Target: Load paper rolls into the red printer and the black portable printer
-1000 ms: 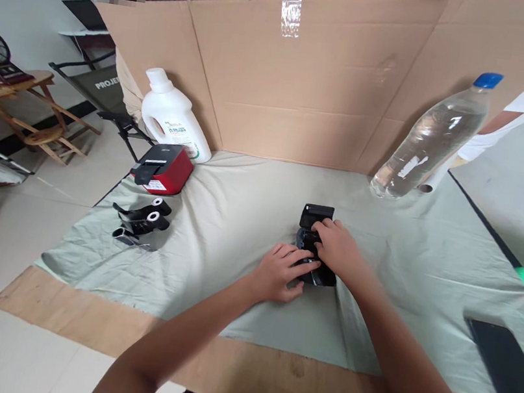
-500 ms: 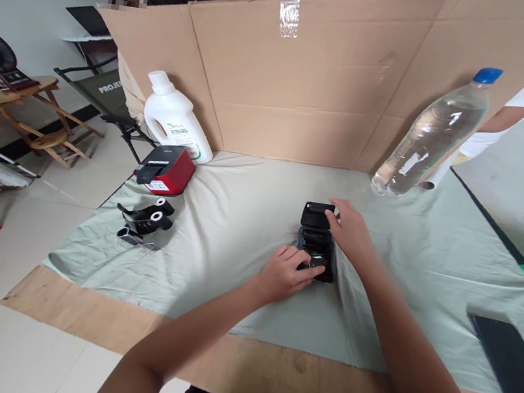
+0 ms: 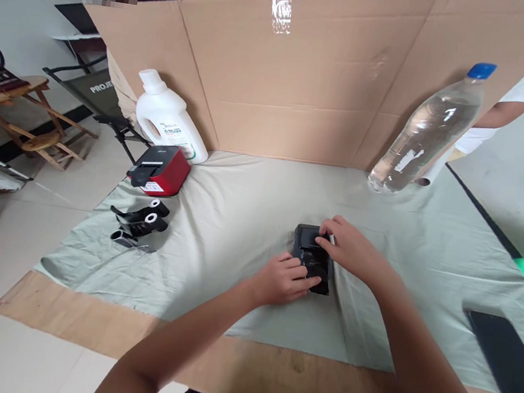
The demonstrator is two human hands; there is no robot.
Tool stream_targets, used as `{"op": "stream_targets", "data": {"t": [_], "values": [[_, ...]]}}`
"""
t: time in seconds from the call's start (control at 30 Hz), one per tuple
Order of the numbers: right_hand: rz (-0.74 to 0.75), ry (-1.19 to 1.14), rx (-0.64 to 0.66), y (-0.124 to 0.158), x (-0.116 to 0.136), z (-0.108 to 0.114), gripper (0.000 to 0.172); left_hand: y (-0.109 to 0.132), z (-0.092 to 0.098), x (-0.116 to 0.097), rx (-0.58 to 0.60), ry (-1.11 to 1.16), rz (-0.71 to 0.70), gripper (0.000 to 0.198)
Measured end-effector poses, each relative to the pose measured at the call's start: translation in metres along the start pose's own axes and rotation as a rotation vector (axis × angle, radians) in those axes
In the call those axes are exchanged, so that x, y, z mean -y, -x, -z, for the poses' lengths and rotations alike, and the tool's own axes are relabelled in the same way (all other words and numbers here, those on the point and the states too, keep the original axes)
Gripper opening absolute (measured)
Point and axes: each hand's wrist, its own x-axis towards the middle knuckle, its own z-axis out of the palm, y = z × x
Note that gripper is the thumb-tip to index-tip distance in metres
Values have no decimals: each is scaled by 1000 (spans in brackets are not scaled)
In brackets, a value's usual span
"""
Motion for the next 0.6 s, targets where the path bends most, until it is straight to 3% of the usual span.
{"op": "stream_targets", "data": {"t": [0.07, 0.17, 0.23, 0.33, 0.43, 0.53, 0.6], "values": [[-84, 8, 6, -11, -1, -3, 28, 1, 0, 1, 31, 19, 6, 27], [-177, -42, 183, -30, -9, -5, 49, 2, -1, 2, 73, 38, 10, 29], [-206, -63, 269, -38, -15, -5, 53, 1, 0, 2, 84, 46, 8, 28], [-224, -61, 290, -36, -13, -3, 55, -1, 3, 1, 65, 42, 2, 26], [-282, -25, 203, -19, 7, -12, 66, 0, 4, 0, 20, 28, -18, 26], [-359, 83, 42, -2, 39, -35, 90, 1, 1, -3, -41, 68, -92, 28], [-376, 152, -30, 4, 57, -50, 95, 0, -1, -7, -64, 132, -153, 31]]}}
